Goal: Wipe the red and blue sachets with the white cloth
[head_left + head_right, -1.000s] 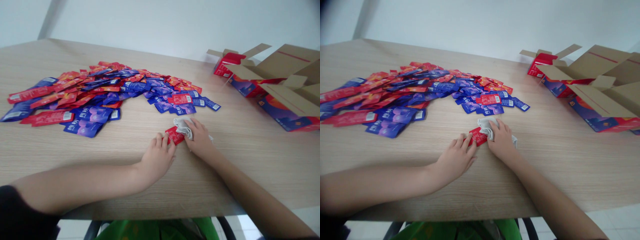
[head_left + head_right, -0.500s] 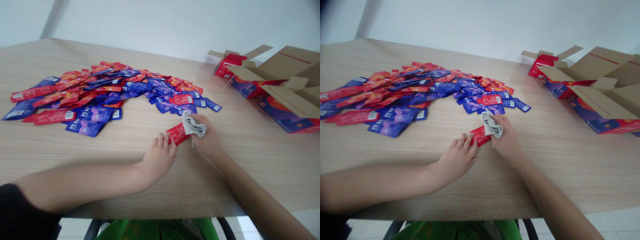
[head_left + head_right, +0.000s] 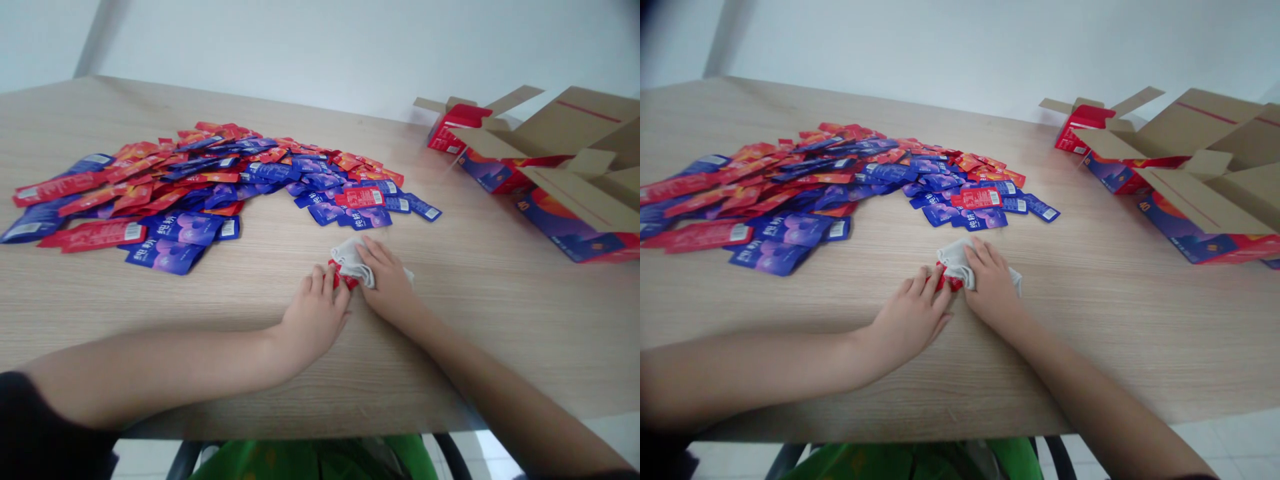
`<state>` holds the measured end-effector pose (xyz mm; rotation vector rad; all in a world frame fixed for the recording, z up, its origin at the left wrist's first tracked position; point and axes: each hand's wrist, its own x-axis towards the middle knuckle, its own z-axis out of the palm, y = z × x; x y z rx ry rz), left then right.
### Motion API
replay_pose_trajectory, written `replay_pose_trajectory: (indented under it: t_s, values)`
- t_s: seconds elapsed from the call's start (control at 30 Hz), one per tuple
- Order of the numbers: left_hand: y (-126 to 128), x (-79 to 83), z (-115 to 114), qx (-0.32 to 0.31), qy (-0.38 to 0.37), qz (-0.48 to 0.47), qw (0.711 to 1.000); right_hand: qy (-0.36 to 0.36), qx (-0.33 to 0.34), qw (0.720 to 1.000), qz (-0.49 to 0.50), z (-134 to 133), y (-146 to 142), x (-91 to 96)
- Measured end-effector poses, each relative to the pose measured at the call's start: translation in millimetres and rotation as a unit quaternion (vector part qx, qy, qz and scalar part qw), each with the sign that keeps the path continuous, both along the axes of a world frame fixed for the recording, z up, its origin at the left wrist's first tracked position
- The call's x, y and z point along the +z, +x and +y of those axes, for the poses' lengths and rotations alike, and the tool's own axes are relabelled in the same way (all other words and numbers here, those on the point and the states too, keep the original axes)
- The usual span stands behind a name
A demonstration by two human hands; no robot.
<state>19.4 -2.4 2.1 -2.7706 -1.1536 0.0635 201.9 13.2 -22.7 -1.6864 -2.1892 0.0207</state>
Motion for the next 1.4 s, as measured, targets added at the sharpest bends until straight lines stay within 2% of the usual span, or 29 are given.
replay_pose_trajectory:
  t_s: [0.13, 0.33, 0.53, 0.67, 0.73, 0.87, 0.93, 1.0, 1.1, 1.17, 1.33, 1.4]
  values:
    - [0, -0.2, 1, -0.003, -0.009, -0.001, 1.000, -0.015, 0.067, 0.997, -0.022, -4, -11, 0.9]
    - [-1, -3.8, 0, -0.006, 0.015, 0.001, 1.000, -0.009, -0.016, 1.000, 0.010, 0, 4, 1.2]
    - [0, -0.3, 2, -0.018, -0.012, 0.018, 1.000, -0.022, 0.071, 0.997, -0.018, -5, -12, 1.1]
    - [0, -0.6, 1, -0.003, 0.002, 0.013, 1.000, -0.013, -0.018, 1.000, 0.003, 3, 4, 1.8]
    - [1, -1.2, 1, 0.000, 0.004, 0.011, 1.000, -0.006, -0.041, 0.999, 0.007, 4, 7, 1.6]
    - [0, -0.5, 1, -0.004, -0.015, 0.008, 1.000, -0.018, 0.049, 0.998, -0.018, -3, -9, 2.1]
    - [0, 0.3, 2, -0.007, -0.020, 0.009, 1.000, -0.024, 0.073, 0.997, -0.026, -4, -12, 3.0]
    - [0, 0.2, 1, -0.003, -0.010, 0.006, 1.000, -0.024, 0.048, 0.998, -0.019, 0, -6, 3.4]
    - [0, -1.7, 0, 0.003, 0.006, 0.005, 1.000, -0.010, -0.030, 0.999, -0.001, 8, 10, 2.3]
    - [0, -2.7, 0, 0.004, 0.012, 0.005, 1.000, 0.001, -0.047, 0.999, 0.001, 9, 13, 1.2]
    - [0, 0.0, 1, -0.007, -0.016, 0.007, 1.000, -0.009, 0.056, 0.998, -0.032, -1, -10, 2.8]
    - [0, 0.9, 2, -0.007, -0.017, 0.006, 1.000, -0.017, 0.054, 0.998, -0.035, -1, -9, 4.2]
